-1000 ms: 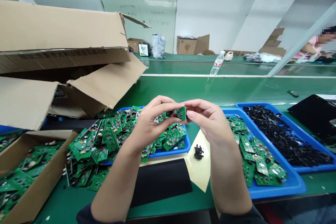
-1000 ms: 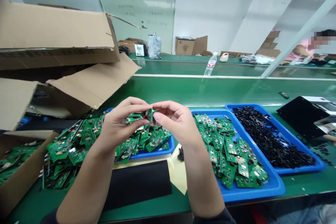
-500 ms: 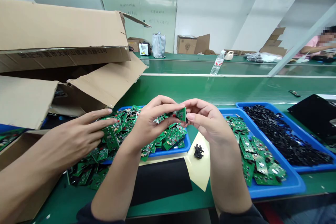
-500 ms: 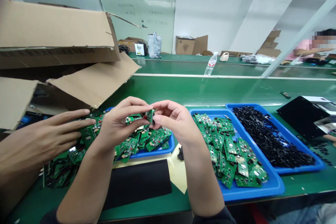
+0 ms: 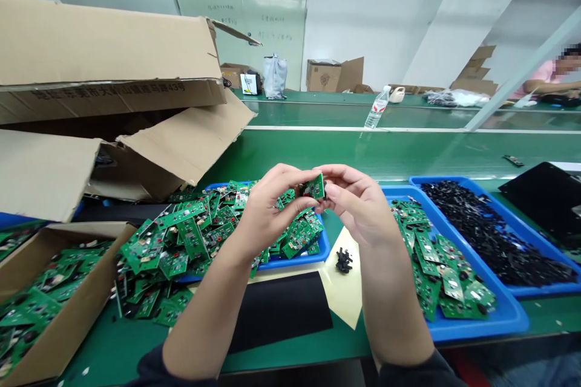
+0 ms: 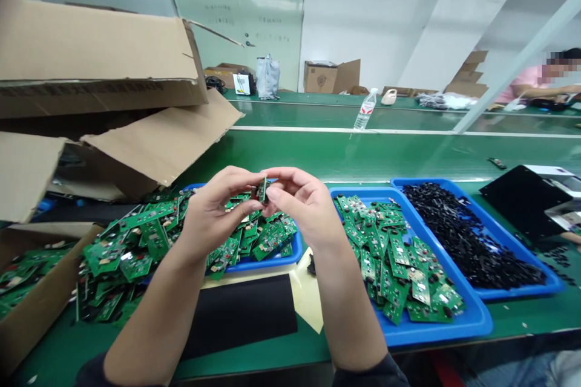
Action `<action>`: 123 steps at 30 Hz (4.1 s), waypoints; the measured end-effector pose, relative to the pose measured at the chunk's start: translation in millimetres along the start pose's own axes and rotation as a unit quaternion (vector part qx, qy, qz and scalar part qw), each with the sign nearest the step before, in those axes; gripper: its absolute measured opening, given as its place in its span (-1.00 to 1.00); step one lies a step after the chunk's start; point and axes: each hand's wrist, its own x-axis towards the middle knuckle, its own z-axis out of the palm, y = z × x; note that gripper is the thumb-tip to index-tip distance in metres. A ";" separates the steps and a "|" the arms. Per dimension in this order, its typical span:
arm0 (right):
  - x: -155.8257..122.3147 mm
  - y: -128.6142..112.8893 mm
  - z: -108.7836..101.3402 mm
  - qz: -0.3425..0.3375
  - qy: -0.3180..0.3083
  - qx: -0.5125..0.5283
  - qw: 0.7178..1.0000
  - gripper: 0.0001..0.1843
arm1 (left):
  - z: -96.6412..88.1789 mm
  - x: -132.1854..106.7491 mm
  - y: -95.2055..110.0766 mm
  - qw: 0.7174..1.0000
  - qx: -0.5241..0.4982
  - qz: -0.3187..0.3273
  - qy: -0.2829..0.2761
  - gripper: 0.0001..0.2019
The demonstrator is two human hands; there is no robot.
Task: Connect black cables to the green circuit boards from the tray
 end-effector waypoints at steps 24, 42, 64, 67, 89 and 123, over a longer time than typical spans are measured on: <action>-3.2 -1.2 6.6 -0.214 0.099 -0.315 0.919 -0.79 | -0.6 3.5 6.4 0.991 -0.040 -0.112 -0.058 -0.80; 14.8 17.3 -12.5 -0.346 0.102 -0.451 0.816 -0.80 | 18.9 2.6 11.0 0.844 -0.389 -0.365 -0.053 -0.67; -73.4 23.3 -159.3 0.163 0.204 -0.656 0.709 -0.75 | 58.3 -134.3 17.2 0.885 0.218 -0.243 -0.332 -0.66; -71.1 30.4 -164.5 0.205 0.221 -0.652 0.696 -0.70 | 67.6 -145.7 13.2 0.882 0.248 -0.238 -0.322 -0.61; -135.7 97.2 -5.0 0.227 0.035 -0.523 0.821 -0.70 | 76.4 -154.3 -18.2 0.917 0.169 -0.265 -0.246 -0.61; -141.7 107.7 -23.1 0.235 0.128 -0.232 0.935 -0.86 | 68.7 -143.7 -0.9 0.961 0.186 -0.107 -0.173 -0.76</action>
